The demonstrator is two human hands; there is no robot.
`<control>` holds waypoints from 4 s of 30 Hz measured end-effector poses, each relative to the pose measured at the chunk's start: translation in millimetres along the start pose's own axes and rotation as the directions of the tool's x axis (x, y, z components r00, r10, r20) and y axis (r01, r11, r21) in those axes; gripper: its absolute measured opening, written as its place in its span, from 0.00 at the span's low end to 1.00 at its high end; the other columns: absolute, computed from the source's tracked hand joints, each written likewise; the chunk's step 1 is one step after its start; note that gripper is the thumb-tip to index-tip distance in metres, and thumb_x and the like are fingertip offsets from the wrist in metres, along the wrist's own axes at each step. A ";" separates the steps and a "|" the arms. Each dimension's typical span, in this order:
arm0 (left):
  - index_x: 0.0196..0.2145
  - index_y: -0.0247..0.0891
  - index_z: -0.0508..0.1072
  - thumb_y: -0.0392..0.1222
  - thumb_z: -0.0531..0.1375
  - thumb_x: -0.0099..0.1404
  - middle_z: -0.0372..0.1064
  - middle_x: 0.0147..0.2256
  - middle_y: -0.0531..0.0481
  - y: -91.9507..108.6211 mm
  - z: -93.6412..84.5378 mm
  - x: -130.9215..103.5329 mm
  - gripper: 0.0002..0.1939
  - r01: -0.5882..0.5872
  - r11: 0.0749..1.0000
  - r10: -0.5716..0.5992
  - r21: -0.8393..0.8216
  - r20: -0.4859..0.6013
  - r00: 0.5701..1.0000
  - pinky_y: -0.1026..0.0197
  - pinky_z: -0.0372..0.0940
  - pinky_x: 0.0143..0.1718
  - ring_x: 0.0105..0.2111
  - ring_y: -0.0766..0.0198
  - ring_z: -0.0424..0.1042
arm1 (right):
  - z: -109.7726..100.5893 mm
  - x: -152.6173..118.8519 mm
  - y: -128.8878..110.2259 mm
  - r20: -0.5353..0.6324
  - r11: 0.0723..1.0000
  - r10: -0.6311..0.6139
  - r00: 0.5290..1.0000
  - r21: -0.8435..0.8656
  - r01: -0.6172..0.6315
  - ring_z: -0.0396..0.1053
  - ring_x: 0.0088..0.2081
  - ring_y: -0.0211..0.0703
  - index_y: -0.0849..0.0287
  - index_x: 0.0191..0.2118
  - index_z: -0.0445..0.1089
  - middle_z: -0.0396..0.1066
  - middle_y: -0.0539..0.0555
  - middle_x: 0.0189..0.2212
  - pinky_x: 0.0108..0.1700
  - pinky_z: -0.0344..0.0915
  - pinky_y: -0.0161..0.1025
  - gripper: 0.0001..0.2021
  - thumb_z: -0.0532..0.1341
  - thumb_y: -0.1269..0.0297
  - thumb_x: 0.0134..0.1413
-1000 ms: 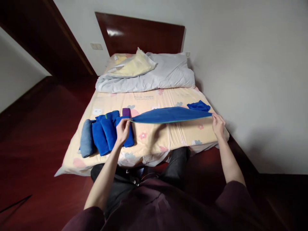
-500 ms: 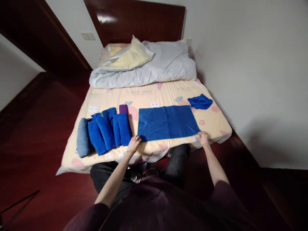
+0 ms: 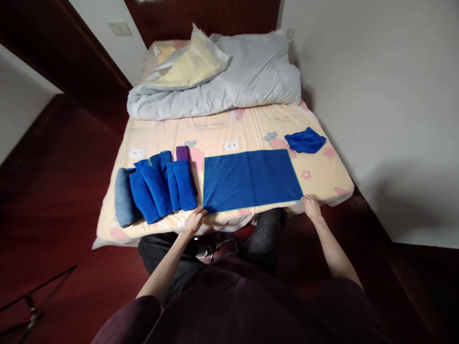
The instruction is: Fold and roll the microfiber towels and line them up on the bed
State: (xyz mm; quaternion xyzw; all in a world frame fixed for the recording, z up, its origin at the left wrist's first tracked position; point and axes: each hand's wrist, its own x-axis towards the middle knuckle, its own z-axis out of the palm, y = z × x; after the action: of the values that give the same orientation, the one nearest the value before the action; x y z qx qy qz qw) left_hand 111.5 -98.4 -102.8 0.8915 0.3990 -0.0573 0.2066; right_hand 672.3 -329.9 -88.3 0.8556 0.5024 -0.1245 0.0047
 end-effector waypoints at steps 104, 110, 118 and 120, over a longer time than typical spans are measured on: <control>0.73 0.36 0.61 0.56 0.45 0.78 0.45 0.77 0.43 65.9 21.2 182.6 0.34 0.150 0.971 -0.204 -0.185 -0.321 0.925 0.36 0.33 0.78 0.79 0.51 0.36 | 62.2 103.1 -62.9 -0.263 0.993 -0.039 0.964 0.096 0.067 0.45 0.78 0.57 0.62 0.78 0.51 0.48 0.64 0.77 0.76 0.43 0.66 0.32 0.46 0.58 0.73; 0.71 0.38 0.64 0.49 0.46 0.76 0.56 0.74 0.46 78.0 45.5 159.2 0.31 0.083 0.973 -0.148 -0.216 -0.301 0.942 0.43 0.39 0.79 0.76 0.55 0.50 | 56.9 99.7 -60.0 -0.214 0.996 -0.012 0.977 0.080 0.029 0.45 0.78 0.59 0.60 0.78 0.50 0.48 0.65 0.77 0.75 0.43 0.69 0.33 0.45 0.59 0.73; 0.71 0.40 0.65 0.52 0.47 0.76 0.56 0.74 0.46 69.5 53.3 167.7 0.31 0.105 0.957 -0.184 -0.269 -0.289 0.940 0.43 0.39 0.78 0.76 0.52 0.49 | 42.6 135.4 -252.5 -0.130 0.934 -0.267 0.955 0.211 0.289 0.28 0.80 0.57 0.52 0.80 0.45 0.44 0.52 0.79 0.78 0.32 0.71 0.32 0.42 0.54 0.75; 0.71 0.37 0.65 0.55 0.48 0.75 0.56 0.74 0.43 64.8 59.6 168.3 0.34 0.128 0.955 -0.199 -0.267 -0.258 0.946 0.41 0.39 0.78 0.77 0.48 0.47 | 48.2 143.7 -334.0 -0.070 0.818 -0.474 0.878 0.335 0.468 0.28 0.80 0.54 0.51 0.80 0.45 0.45 0.47 0.78 0.79 0.28 0.66 0.32 0.45 0.53 0.76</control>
State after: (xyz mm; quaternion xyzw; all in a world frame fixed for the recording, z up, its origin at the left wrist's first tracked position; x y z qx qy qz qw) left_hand 276.5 -45.9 -181.0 0.8214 0.5014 0.1032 0.2514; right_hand 441.4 -47.5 -127.2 0.6914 0.6685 -0.2141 -0.1709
